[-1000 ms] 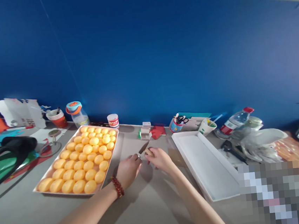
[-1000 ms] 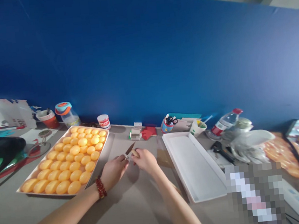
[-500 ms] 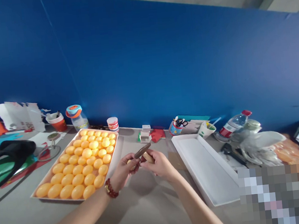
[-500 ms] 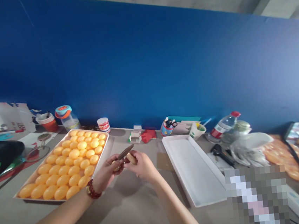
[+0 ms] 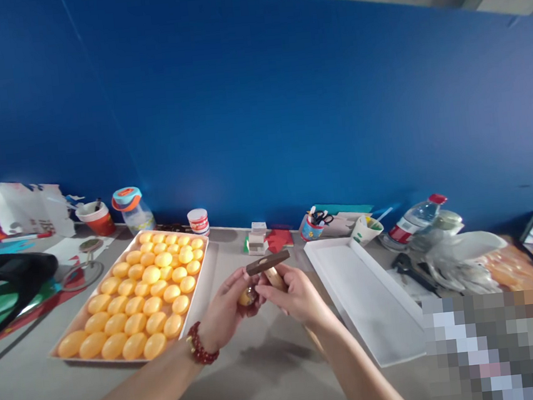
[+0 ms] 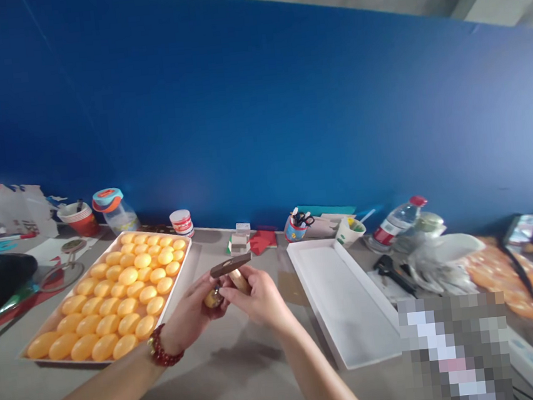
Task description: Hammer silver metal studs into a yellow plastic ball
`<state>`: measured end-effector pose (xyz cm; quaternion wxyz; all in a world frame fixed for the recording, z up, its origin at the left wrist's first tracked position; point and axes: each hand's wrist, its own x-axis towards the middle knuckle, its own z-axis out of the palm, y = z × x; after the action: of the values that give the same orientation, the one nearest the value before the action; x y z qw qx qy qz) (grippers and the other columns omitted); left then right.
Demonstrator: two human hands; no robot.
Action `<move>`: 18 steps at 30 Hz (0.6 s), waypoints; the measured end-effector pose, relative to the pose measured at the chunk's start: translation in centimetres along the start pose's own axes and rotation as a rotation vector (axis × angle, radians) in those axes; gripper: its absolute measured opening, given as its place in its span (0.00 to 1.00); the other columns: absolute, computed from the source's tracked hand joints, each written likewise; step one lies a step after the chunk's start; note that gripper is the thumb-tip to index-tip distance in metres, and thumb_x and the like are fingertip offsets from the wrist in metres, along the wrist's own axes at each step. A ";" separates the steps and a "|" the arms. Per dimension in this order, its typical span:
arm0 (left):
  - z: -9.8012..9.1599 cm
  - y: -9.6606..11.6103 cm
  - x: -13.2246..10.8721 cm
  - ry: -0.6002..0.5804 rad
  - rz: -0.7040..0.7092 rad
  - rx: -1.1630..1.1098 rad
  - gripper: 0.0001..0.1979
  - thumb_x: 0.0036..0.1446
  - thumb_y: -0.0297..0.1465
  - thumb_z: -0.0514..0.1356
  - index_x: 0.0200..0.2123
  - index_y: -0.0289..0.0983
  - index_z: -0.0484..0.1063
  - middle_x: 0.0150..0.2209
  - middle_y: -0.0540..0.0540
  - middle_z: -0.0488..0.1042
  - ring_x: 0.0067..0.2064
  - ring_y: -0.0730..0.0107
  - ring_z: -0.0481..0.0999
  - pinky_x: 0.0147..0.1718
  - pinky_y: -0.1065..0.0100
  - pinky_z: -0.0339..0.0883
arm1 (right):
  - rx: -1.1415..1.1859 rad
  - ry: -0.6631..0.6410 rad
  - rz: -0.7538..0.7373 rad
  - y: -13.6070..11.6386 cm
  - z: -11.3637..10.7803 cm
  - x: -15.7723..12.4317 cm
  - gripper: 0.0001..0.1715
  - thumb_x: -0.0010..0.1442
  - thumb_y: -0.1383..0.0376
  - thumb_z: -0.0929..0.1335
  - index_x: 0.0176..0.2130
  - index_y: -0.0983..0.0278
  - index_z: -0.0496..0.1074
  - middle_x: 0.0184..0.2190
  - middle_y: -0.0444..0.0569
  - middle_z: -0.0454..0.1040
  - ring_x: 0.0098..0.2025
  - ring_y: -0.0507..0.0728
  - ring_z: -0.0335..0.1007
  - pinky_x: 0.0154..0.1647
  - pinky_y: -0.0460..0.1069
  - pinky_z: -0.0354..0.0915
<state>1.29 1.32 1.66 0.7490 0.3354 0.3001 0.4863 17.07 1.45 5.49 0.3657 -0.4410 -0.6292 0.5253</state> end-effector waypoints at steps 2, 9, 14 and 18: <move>0.5 0.7 0.1 -0.104 0.003 -0.034 0.12 0.59 0.39 0.54 0.35 0.36 0.68 0.30 0.47 0.70 0.28 0.71 0.70 0.23 0.72 0.58 | 0.106 -0.027 -0.014 -0.4 -0.4 -0.2 0.10 0.57 0.60 0.69 0.35 0.64 0.67 0.23 0.42 0.71 0.16 0.45 0.53 0.15 0.42 0.48; 0.4 1.8 0.1 -0.265 0.253 0.179 0.13 0.56 0.26 0.58 0.46 0.39 0.66 0.44 0.42 0.69 0.39 0.66 0.72 0.34 0.66 0.67 | 0.312 -0.060 -0.026 -0.3 -1.8 -0.7 0.11 0.60 0.61 0.69 0.34 0.64 0.65 0.23 0.41 0.71 0.14 0.42 0.48 0.15 0.41 0.44; -0.1 1.5 0.0 -0.276 0.497 0.459 0.14 0.58 0.28 0.61 0.49 0.39 0.70 0.56 0.37 0.62 0.53 0.54 0.67 0.45 0.59 0.70 | 0.336 -0.102 -0.008 -0.2 -1.7 -0.7 0.12 0.59 0.60 0.70 0.34 0.65 0.65 0.23 0.43 0.72 0.14 0.43 0.50 0.15 0.41 0.45; -0.1 1.2 -0.2 -0.281 0.436 0.394 0.26 0.59 0.28 0.61 0.60 0.45 0.60 0.55 0.39 0.65 0.52 0.58 0.69 0.46 0.61 0.70 | 0.357 -0.084 -0.002 -0.1 -1.6 -0.6 0.14 0.58 0.58 0.71 0.33 0.65 0.66 0.22 0.42 0.71 0.14 0.43 0.50 0.14 0.41 0.45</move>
<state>0.52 1.48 2.56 0.5820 0.5942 0.2034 0.5166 18.74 1.41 5.93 0.4122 -0.3463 -0.5412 0.6460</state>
